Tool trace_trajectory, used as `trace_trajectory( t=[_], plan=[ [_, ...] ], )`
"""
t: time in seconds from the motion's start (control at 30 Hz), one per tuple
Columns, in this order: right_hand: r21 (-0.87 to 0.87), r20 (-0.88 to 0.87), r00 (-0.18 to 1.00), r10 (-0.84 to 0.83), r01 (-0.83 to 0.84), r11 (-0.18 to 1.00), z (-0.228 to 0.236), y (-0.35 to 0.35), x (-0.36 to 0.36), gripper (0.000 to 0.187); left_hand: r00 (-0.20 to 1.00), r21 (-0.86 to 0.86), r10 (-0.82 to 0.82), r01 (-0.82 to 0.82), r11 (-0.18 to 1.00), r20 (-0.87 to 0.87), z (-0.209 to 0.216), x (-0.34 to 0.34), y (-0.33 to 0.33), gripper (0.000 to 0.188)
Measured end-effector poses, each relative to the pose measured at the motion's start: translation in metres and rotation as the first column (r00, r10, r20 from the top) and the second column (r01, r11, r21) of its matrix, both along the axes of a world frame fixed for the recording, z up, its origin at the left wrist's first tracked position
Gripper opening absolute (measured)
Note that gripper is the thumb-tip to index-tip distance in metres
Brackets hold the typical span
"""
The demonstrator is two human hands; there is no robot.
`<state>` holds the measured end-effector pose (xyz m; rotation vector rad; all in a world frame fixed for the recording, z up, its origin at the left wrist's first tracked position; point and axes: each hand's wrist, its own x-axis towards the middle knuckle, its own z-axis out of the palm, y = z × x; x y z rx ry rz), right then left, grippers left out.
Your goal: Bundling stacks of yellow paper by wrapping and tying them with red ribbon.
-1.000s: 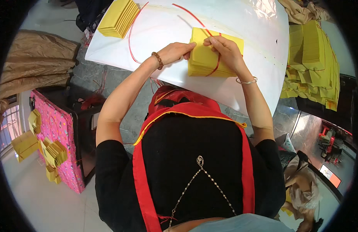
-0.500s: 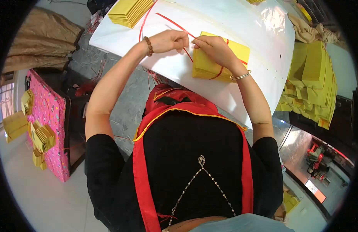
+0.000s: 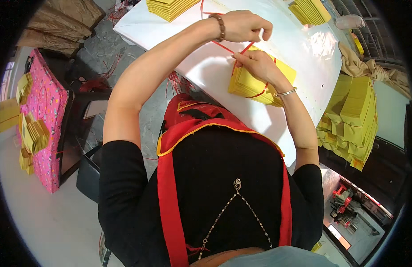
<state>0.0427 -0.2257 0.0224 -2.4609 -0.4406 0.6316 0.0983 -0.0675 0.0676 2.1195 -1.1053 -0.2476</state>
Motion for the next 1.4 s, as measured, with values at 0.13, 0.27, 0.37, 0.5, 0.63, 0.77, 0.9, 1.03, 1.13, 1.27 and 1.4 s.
trace_trajectory(
  t=[0.13,0.27,0.37,0.5,0.63,0.77,0.9,1.03,1.13,1.27,1.4],
  plan=[
    [0.079,-0.094,0.985,-0.143,0.151,0.985,-0.004,-0.005,0.004,0.039,0.599,-0.425,0.408,-0.121,0.897,0.690,0.011,-0.015,0.007,0.017],
    [0.117,-0.154,0.973,-0.174,0.193,0.974,-0.001,-0.004,0.003,0.040,0.679,-0.574,0.657,-0.409,0.710,0.328,-0.053,-0.034,0.021,0.019],
    [0.145,-0.174,0.971,-0.165,0.191,0.971,-0.003,-0.005,0.004,0.038,0.751,-0.367,0.607,-0.504,0.782,0.262,-0.089,-0.055,0.018,0.025],
    [0.223,-0.226,0.957,-0.184,0.235,0.946,0.001,-0.005,0.004,0.032,0.922,-0.209,0.373,-0.346,0.915,0.107,-0.101,-0.060,0.028,0.019],
    [0.435,-0.387,0.905,-0.179,0.350,0.830,-0.010,-0.012,0.007,0.024,0.948,-0.248,0.245,-0.293,0.923,-0.204,-0.088,-0.071,0.029,0.014],
    [0.441,-0.369,0.924,-0.097,0.266,0.857,-0.009,-0.011,0.009,0.013,0.805,-0.326,0.082,-0.329,0.886,-0.588,-0.114,-0.054,0.032,0.016],
    [0.382,-0.109,0.994,0.011,0.032,0.924,-0.011,-0.015,0.014,0.006,0.671,-0.385,-0.035,-0.381,0.841,-0.741,-0.119,-0.043,0.017,0.020],
    [-0.119,0.541,0.722,0.431,-0.441,0.889,0.015,-0.008,0.012,0.012,0.641,-0.421,-0.154,-0.288,0.860,-0.752,-0.124,-0.034,0.007,0.021],
    [-0.370,0.724,0.360,0.589,-0.518,0.771,0.012,-0.011,0.015,0.016,0.622,-0.467,-0.206,-0.290,0.835,-0.755,-0.121,-0.029,0.011,0.022],
    [-0.276,0.852,0.289,0.437,-0.461,0.844,-0.006,-0.013,0.017,0.010,0.649,-0.451,-0.234,-0.188,0.872,-0.724,-0.113,-0.024,0.017,0.020],
    [-0.044,0.871,0.426,0.245,-0.429,0.902,-0.020,-0.012,0.016,0.007,0.867,-0.353,-0.046,-0.153,0.923,-0.496,-0.105,-0.023,0.018,0.010]
  ],
)
